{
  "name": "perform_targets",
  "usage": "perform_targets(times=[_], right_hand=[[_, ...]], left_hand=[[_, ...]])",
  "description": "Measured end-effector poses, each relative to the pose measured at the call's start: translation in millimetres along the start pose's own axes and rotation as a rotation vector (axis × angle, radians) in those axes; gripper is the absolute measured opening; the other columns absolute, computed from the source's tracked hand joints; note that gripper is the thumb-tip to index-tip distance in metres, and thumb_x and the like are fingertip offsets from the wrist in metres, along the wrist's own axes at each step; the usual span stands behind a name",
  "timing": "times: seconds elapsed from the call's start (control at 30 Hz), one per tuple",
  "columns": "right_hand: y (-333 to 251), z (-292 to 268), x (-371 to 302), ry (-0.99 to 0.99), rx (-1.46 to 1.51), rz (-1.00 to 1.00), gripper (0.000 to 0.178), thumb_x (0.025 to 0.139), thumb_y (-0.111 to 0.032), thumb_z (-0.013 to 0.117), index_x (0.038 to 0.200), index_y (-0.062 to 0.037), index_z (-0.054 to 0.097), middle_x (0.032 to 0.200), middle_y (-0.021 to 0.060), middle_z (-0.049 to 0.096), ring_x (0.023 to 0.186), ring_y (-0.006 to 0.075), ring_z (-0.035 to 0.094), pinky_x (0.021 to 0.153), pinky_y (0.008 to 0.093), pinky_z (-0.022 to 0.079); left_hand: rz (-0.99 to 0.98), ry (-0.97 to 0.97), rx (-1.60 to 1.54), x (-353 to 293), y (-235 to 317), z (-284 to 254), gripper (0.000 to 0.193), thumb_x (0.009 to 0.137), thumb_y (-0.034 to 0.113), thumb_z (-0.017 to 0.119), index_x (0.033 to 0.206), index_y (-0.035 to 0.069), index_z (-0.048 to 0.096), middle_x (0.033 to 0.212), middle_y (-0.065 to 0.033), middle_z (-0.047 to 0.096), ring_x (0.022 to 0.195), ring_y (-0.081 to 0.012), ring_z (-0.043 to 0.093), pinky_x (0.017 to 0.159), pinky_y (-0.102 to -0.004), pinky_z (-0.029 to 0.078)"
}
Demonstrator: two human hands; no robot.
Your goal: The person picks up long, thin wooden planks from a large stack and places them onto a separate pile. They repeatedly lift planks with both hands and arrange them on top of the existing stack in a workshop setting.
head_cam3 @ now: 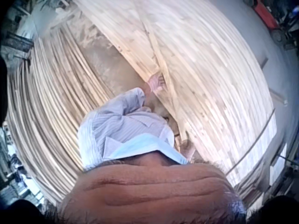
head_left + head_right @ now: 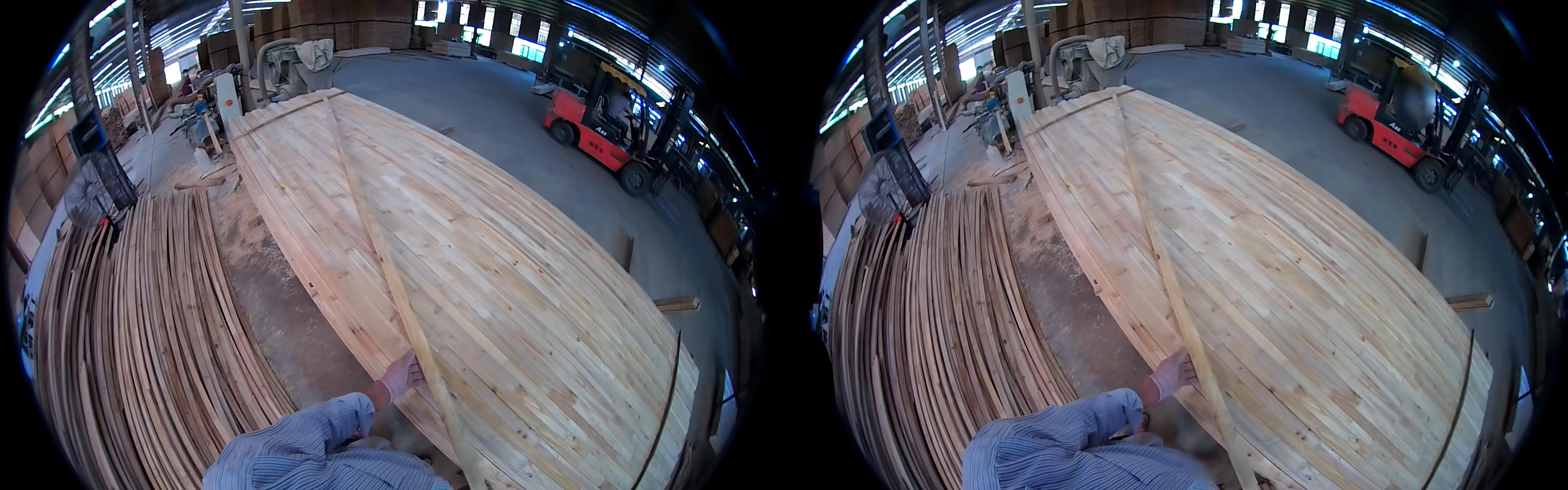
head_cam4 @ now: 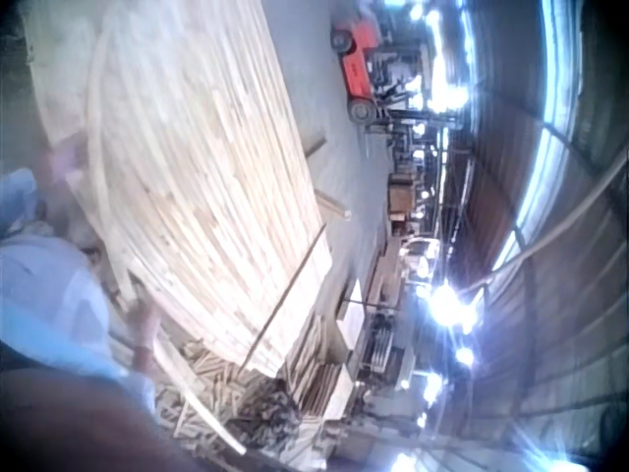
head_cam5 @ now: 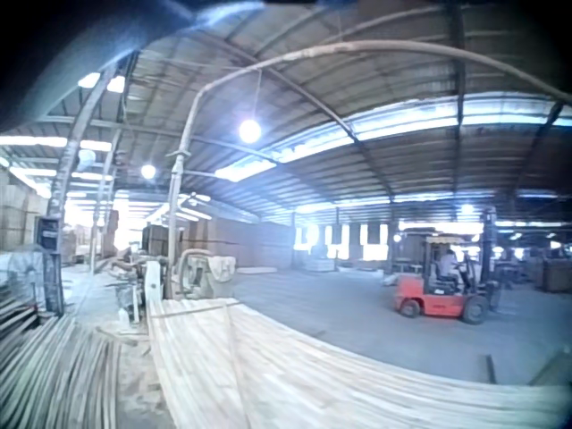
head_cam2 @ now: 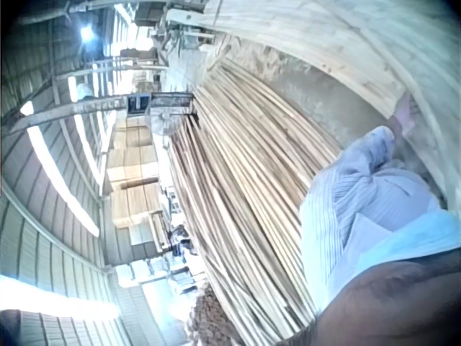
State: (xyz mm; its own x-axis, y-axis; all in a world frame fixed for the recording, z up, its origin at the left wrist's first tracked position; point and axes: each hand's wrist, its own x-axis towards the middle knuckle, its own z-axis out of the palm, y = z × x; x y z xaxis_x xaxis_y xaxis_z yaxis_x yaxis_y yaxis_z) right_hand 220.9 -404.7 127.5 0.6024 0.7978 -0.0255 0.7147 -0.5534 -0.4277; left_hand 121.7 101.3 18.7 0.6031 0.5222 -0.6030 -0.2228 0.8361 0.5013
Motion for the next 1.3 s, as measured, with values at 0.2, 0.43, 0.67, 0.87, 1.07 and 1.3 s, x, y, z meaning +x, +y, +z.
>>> perform_targets(times=[0.2, 0.43, 0.67, 0.87, 1.07, 1.3], right_hand=[[-17, -9, -43, -0.039, -0.301, 0.131, 0.039, 0.084, -0.038, 0.072, 0.110, -0.0081, 0.073, 0.109, 0.0178, 0.071, 0.106, 0.0351, 0.065, 0.094, 0.0484, 0.049], [-11, 16, -60, -0.247, -0.391, 0.268, 0.048, 0.089, -0.047, 0.066, 0.120, -0.0098, 0.071, 0.120, 0.0166, 0.070, 0.118, 0.0334, 0.063, 0.103, 0.0467, 0.047], [-43, 19, -4, -0.214, -0.260, 0.122, 0.048, 0.091, -0.047, 0.063, 0.122, -0.0105, 0.070, 0.122, 0.0168, 0.069, 0.119, 0.0334, 0.062, 0.103, 0.0467, 0.047], [-65, 26, 38, -0.257, -0.220, -0.017, 0.048, 0.092, -0.047, 0.061, 0.123, -0.0111, 0.068, 0.125, 0.0170, 0.067, 0.120, 0.0334, 0.062, 0.103, 0.0468, 0.047], [-72, 31, 55, -0.313, -0.227, -0.089, 0.048, 0.094, -0.048, 0.058, 0.125, -0.0117, 0.067, 0.127, 0.0172, 0.066, 0.121, 0.0334, 0.061, 0.104, 0.0468, 0.047], [-78, 32, 70, -0.386, -0.268, -0.115, 0.049, 0.096, -0.048, 0.055, 0.127, -0.0124, 0.065, 0.129, 0.0174, 0.064, 0.122, 0.0333, 0.060, 0.104, 0.0469, 0.047]], left_hand=[[-0.161, -0.131, -0.504, 6, -4, 7, 0.055, 0.100, 0.054, 0.053, 0.131, 0.007, 0.053, 0.114, -0.0189, 0.064, 0.104, -0.0395, 0.063, 0.094, -0.0595, 0.051], [-0.191, -0.109, -0.406, -16, -22, 8, 0.049, 0.101, 0.051, 0.053, 0.125, 0.008, 0.055, 0.110, -0.0177, 0.066, 0.103, -0.0398, 0.063, 0.093, -0.0596, 0.051], [-0.043, -0.028, -0.360, -31, -21, -11, 0.050, 0.101, 0.054, 0.051, 0.120, 0.008, 0.057, 0.104, -0.0157, 0.067, 0.097, -0.0380, 0.065, 0.092, -0.0597, 0.052], [0.004, -0.135, -0.516, -44, 14, -55, 0.056, 0.099, 0.057, 0.052, 0.115, 0.004, 0.060, 0.105, -0.0191, 0.067, 0.098, -0.0421, 0.064, 0.092, -0.0610, 0.050], [0.189, -0.006, -0.436, -68, 54, -86, 0.062, 0.100, 0.062, 0.044, 0.113, 0.003, 0.057, 0.097, -0.0197, 0.066, 0.092, -0.0426, 0.064, 0.087, -0.0592, 0.052], [0.273, 0.215, -0.534, -85, 97, -112, 0.066, 0.100, 0.064, 0.042, 0.119, 0.002, 0.057, 0.106, -0.0210, 0.065, 0.099, -0.0416, 0.061, 0.094, -0.0602, 0.048]])
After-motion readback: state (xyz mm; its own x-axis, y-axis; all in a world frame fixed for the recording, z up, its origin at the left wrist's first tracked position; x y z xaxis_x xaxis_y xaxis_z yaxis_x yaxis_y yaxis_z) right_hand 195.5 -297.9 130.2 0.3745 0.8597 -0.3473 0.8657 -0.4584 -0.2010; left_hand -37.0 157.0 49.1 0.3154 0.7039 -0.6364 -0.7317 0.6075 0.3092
